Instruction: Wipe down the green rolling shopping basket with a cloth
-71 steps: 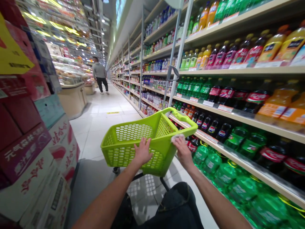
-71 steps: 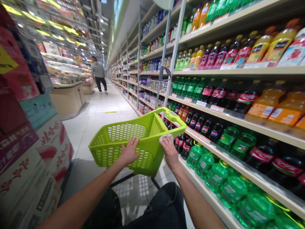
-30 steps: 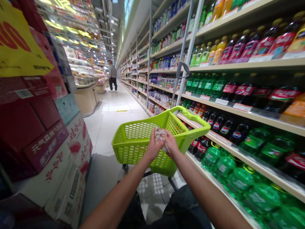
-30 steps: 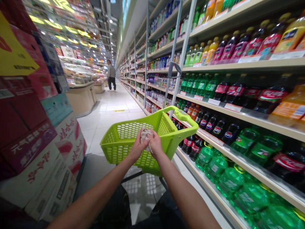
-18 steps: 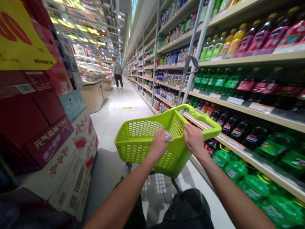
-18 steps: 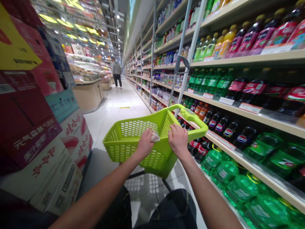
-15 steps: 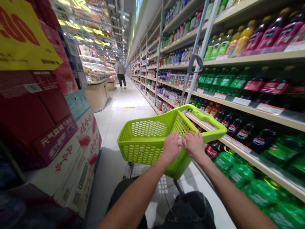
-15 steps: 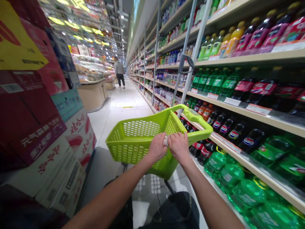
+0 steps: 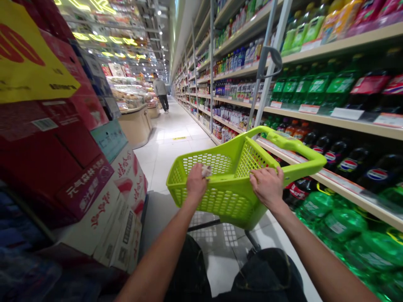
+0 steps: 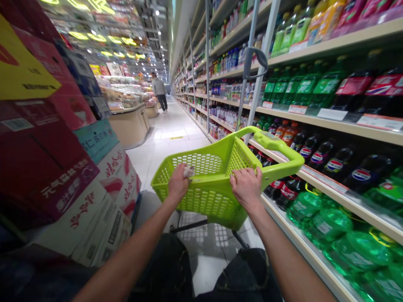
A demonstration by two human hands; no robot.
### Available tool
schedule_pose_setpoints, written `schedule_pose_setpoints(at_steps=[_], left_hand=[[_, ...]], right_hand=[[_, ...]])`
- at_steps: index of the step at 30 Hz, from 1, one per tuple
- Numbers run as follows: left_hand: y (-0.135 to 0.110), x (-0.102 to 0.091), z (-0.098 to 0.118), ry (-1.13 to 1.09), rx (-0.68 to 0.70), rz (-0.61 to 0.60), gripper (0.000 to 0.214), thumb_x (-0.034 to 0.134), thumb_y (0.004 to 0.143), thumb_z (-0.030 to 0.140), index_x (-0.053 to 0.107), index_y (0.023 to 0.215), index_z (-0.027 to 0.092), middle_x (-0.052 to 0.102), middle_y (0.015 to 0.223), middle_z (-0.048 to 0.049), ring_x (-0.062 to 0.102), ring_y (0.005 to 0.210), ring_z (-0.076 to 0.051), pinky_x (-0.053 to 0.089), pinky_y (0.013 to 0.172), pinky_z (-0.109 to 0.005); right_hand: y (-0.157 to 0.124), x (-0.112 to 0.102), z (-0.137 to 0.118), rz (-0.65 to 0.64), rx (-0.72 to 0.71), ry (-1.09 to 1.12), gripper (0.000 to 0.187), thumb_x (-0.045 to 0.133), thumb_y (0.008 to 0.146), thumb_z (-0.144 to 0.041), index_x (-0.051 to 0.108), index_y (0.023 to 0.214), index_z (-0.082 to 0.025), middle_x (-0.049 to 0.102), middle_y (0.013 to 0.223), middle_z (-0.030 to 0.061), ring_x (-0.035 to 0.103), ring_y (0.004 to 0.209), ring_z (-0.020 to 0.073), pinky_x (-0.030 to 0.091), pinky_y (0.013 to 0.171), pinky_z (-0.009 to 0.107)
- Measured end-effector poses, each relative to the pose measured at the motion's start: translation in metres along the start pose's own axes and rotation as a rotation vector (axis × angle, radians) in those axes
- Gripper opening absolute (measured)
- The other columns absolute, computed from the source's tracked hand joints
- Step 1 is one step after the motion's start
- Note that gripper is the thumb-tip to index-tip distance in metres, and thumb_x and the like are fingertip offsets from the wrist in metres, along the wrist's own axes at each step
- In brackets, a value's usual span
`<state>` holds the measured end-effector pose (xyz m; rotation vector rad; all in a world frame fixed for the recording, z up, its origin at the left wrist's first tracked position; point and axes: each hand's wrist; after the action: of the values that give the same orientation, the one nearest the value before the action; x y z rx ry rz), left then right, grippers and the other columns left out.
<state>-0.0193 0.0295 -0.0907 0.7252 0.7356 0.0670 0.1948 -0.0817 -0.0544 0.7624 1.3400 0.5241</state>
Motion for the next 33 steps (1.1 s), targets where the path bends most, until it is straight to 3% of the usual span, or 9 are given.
schedule_pose_setpoints(at_steps=[2,6,10,13,15,23,26,30,33], left_hand=[[-0.005,0.017,0.032,-0.006,0.076,-0.142,0.038,0.048,0.070,0.013,0.051,0.109,0.015,0.059,0.109,-0.0096,0.052,0.103,-0.020,0.041,0.093,-0.036],[-0.014,0.033,0.059,0.021,0.191,-0.151,0.033,0.051,0.077,0.031,0.053,0.106,0.016,0.059,0.108,-0.0098,0.052,0.102,-0.021,0.041,0.091,-0.038],[-0.014,0.011,0.007,0.054,0.190,-0.094,0.022,0.046,0.081,0.024,0.057,0.099,0.019,0.060,0.107,-0.0073,0.052,0.104,-0.019,0.041,0.091,-0.037],[-0.014,-0.009,-0.040,0.146,0.023,0.125,0.024,0.043,0.082,0.024,0.056,0.100,0.016,0.059,0.106,-0.0106,0.049,0.107,-0.023,0.037,0.094,-0.044],[-0.016,-0.011,-0.047,0.148,-0.033,0.187,0.026,0.041,0.082,0.023,0.054,0.103,0.016,0.058,0.107,-0.0108,0.049,0.107,-0.023,0.038,0.094,-0.044],[-0.025,0.046,0.045,-0.011,0.289,-0.022,0.040,0.044,0.079,0.017,0.043,0.119,0.014,0.055,0.116,-0.0118,0.046,0.111,-0.020,0.036,0.098,-0.039],[-0.025,0.026,0.006,-0.008,0.294,-0.005,0.038,0.040,0.078,0.011,0.046,0.115,0.015,0.056,0.114,-0.0101,0.047,0.111,-0.019,0.036,0.098,-0.039],[-0.023,-0.011,-0.065,0.089,0.060,0.216,0.038,0.037,0.078,0.013,0.046,0.115,0.013,0.055,0.114,-0.0126,0.046,0.112,-0.022,0.035,0.098,-0.044],[-0.025,-0.007,-0.060,0.086,0.010,0.255,0.038,0.038,0.078,0.015,0.045,0.116,0.012,0.054,0.114,-0.0139,0.046,0.111,-0.023,0.037,0.096,-0.043]], right_hand=[[0.000,0.000,-0.003,0.001,-0.023,0.007,0.023,0.046,0.083,-0.033,0.066,0.087,-0.022,0.067,0.085,0.0017,0.048,0.088,0.0205,0.016,0.096,0.041],[-0.002,0.001,-0.001,0.018,-0.035,0.001,0.024,0.045,0.083,-0.033,0.066,0.087,-0.022,0.067,0.085,0.0015,0.048,0.088,0.0200,0.016,0.096,0.041],[-0.003,0.004,0.004,0.022,-0.041,0.015,0.025,0.042,0.084,-0.032,0.065,0.089,-0.022,0.067,0.087,0.0018,0.047,0.089,0.0200,0.015,0.097,0.041],[-0.003,0.006,0.003,0.013,-0.035,0.035,0.025,0.042,0.083,-0.032,0.065,0.089,-0.022,0.066,0.087,0.0020,0.047,0.090,0.0205,0.014,0.098,0.041],[-0.003,0.008,0.001,0.020,-0.019,0.042,0.025,0.042,0.083,-0.033,0.065,0.087,-0.023,0.066,0.086,0.0020,0.047,0.089,0.0208,0.013,0.098,0.042],[-0.003,0.006,-0.004,0.041,-0.020,0.061,0.026,0.041,0.084,-0.031,0.064,0.091,-0.021,0.067,0.091,0.0023,0.048,0.093,0.0213,0.014,0.099,0.043],[-0.004,0.002,-0.002,0.023,-0.042,0.066,0.025,0.042,0.084,-0.030,0.063,0.093,-0.021,0.066,0.095,0.0022,0.048,0.096,0.0209,0.014,0.100,0.042],[-0.006,0.002,-0.007,0.023,-0.033,0.082,0.024,0.044,0.083,-0.029,0.063,0.094,-0.021,0.066,0.096,0.0023,0.048,0.097,0.0212,0.013,0.100,0.042],[-0.008,0.004,-0.012,0.048,-0.025,0.106,0.023,0.045,0.082,-0.029,0.064,0.093,-0.022,0.066,0.095,0.0024,0.049,0.096,0.0214,0.013,0.100,0.043]])
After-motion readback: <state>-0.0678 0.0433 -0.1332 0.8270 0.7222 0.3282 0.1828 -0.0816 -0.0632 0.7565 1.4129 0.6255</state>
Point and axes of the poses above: each hand's wrist, its own y-axis towards the middle knuckle, its own x-axis out of the palm, z = x × y
